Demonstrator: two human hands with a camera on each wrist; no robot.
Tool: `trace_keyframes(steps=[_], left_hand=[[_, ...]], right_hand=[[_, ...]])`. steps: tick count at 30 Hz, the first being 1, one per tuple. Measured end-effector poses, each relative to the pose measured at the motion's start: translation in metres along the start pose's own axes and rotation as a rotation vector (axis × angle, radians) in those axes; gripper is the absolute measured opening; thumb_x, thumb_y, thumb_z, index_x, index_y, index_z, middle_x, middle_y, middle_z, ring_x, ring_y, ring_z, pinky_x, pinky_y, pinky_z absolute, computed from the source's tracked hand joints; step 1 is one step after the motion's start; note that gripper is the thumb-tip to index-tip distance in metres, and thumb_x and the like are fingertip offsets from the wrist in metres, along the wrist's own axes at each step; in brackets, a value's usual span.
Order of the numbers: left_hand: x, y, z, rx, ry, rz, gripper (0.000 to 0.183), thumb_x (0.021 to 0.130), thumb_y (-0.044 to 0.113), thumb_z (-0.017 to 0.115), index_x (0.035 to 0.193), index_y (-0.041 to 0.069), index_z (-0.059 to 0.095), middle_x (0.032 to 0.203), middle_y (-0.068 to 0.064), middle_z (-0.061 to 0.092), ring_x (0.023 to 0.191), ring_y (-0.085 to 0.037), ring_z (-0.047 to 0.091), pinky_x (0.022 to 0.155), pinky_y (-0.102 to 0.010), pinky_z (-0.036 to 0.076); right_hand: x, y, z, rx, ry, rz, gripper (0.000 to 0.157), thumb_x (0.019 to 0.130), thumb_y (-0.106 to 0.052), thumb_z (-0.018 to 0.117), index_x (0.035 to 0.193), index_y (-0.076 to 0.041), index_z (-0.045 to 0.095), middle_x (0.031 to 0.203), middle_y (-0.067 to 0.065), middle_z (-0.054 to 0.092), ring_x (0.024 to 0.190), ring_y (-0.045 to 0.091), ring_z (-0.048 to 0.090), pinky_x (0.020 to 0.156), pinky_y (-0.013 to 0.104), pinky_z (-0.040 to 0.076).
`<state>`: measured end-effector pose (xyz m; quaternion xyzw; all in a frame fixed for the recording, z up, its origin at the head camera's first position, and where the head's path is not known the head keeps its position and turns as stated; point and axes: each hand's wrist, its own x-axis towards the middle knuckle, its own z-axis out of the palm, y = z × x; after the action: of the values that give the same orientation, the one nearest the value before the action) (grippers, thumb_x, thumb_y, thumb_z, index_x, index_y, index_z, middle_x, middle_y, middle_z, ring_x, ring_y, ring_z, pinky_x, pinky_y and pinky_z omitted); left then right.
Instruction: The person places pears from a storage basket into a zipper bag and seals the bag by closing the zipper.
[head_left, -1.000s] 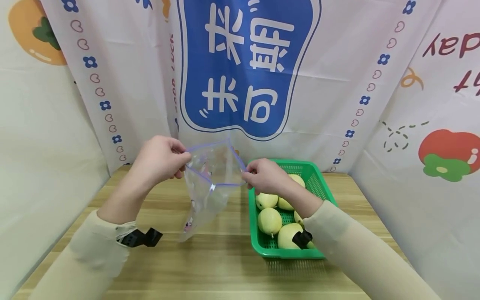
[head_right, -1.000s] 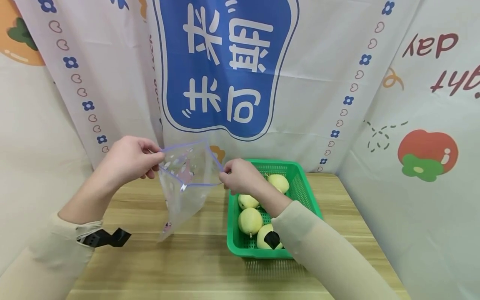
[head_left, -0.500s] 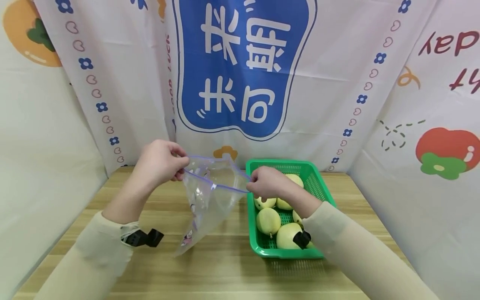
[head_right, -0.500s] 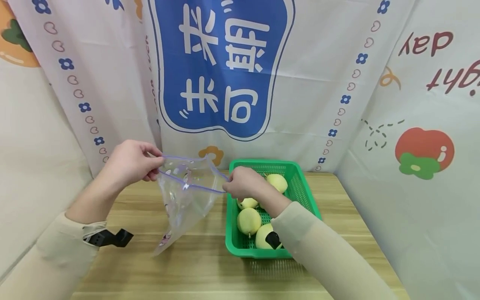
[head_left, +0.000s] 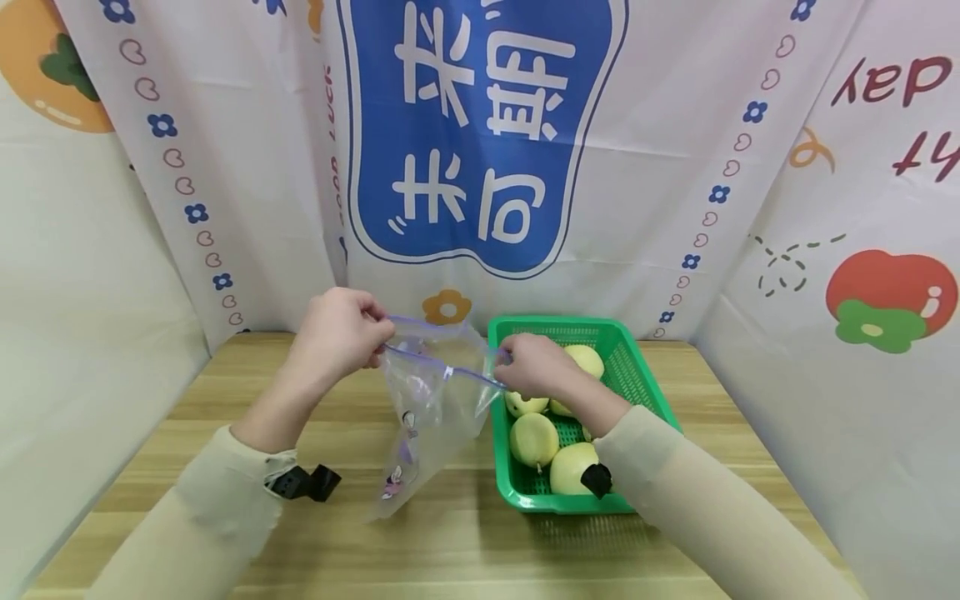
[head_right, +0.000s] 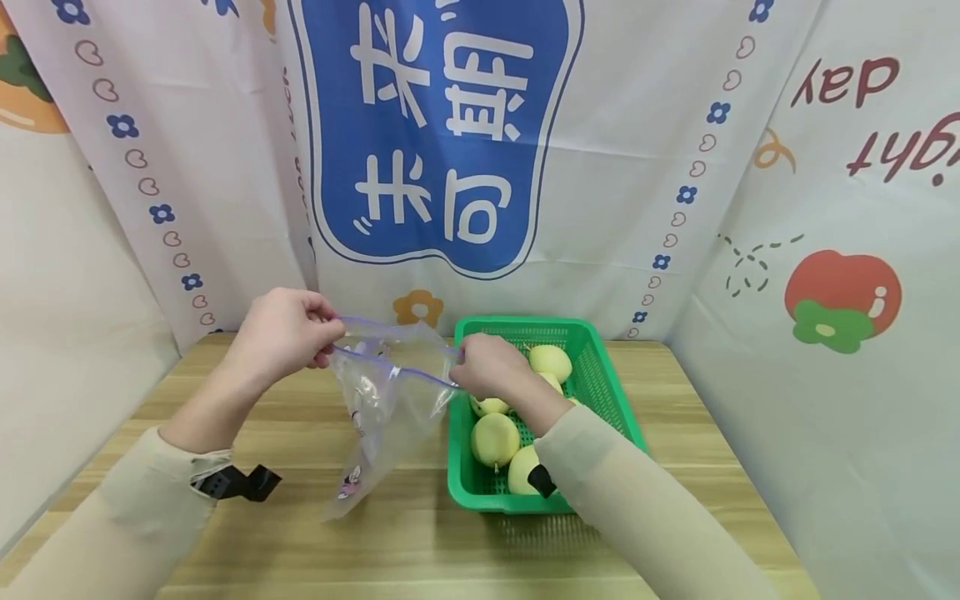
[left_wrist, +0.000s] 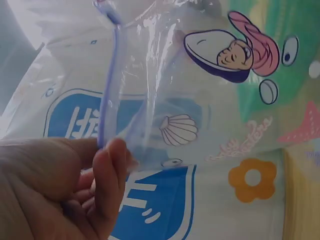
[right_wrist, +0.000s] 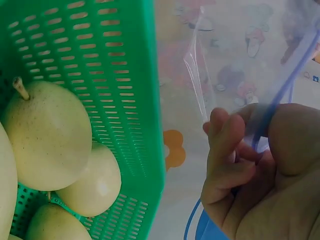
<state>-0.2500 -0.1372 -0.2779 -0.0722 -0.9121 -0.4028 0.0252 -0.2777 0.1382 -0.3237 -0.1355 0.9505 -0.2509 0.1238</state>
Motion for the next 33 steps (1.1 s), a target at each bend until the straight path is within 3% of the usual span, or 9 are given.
trace_keyframes(steps=[3,6,10,16,19,23,27,33], left_hand=[[0.003,-0.004,0.001,-0.144,-0.068,-0.012,0.025,0.104,0.014,0.073,0.116,-0.007,0.079,0.079,-0.009,0.076,0.063,-0.013,0.072,0.062,-0.027,0.067],[0.004,-0.005,0.008,-0.239,-0.123,-0.017,0.028,0.104,0.016,0.075,0.119,-0.008,0.079,0.076,-0.008,0.076,0.065,-0.013,0.075,0.066,-0.029,0.069],[0.004,-0.004,0.018,-0.274,-0.143,-0.01,0.028,0.105,0.016,0.074,0.119,-0.008,0.079,0.076,-0.008,0.076,0.064,-0.014,0.075,0.065,-0.03,0.069],[0.005,-0.004,0.025,-0.284,-0.135,-0.007,0.027,0.106,0.014,0.073,0.119,-0.009,0.078,0.079,-0.012,0.077,0.063,-0.014,0.075,0.064,-0.03,0.069],[0.006,-0.005,0.026,-0.283,-0.137,-0.005,0.027,0.106,0.014,0.073,0.12,-0.008,0.078,0.082,-0.015,0.078,0.063,-0.014,0.075,0.064,-0.03,0.069],[0.005,-0.006,0.029,-0.28,-0.145,0.0,0.027,0.105,0.015,0.073,0.119,-0.008,0.078,0.084,-0.017,0.079,0.063,-0.014,0.075,0.066,-0.031,0.069],[0.005,-0.006,0.031,-0.287,-0.145,0.014,0.027,0.105,0.015,0.073,0.117,-0.008,0.078,0.081,-0.014,0.078,0.063,-0.013,0.075,0.067,-0.033,0.07],[0.005,-0.006,0.034,-0.301,-0.132,0.019,0.026,0.104,0.014,0.073,0.116,-0.009,0.078,0.08,-0.013,0.079,0.062,-0.013,0.074,0.066,-0.033,0.07]], right_hand=[[0.001,0.004,-0.002,0.105,-0.033,-0.03,0.023,0.107,-0.016,0.059,0.118,-0.007,0.077,0.09,0.011,0.078,0.062,0.017,0.069,0.054,0.023,0.049],[0.001,0.005,-0.005,0.158,-0.046,-0.056,0.023,0.108,-0.02,0.06,0.114,-0.006,0.079,0.093,0.014,0.081,0.061,0.017,0.069,0.054,0.023,0.048],[-0.001,0.007,-0.013,0.149,-0.042,-0.065,0.03,0.11,-0.034,0.061,0.102,-0.01,0.078,0.089,0.009,0.08,0.066,0.02,0.072,0.062,0.029,0.055],[-0.002,0.025,-0.038,0.137,0.02,0.0,0.051,0.111,-0.059,0.055,0.107,-0.013,0.077,0.09,0.005,0.076,0.077,0.025,0.073,0.082,0.042,0.062],[0.004,0.045,-0.047,0.055,0.074,0.021,0.051,0.111,-0.056,0.055,0.11,-0.01,0.076,0.096,0.009,0.076,0.081,0.027,0.073,0.082,0.045,0.061],[0.012,0.071,-0.049,-0.132,0.086,0.038,0.048,0.112,-0.047,0.058,0.124,-0.004,0.074,0.12,0.016,0.078,0.1,0.029,0.074,0.089,0.047,0.062],[0.018,0.092,-0.044,-0.242,-0.001,0.073,0.054,0.111,-0.044,0.061,0.141,0.0,0.067,0.141,0.02,0.071,0.123,0.036,0.071,0.103,0.052,0.061],[0.024,0.102,-0.034,-0.25,-0.141,0.114,0.061,0.107,-0.037,0.069,0.155,-0.003,0.057,0.16,0.023,0.057,0.147,0.044,0.055,0.12,0.059,0.051]])
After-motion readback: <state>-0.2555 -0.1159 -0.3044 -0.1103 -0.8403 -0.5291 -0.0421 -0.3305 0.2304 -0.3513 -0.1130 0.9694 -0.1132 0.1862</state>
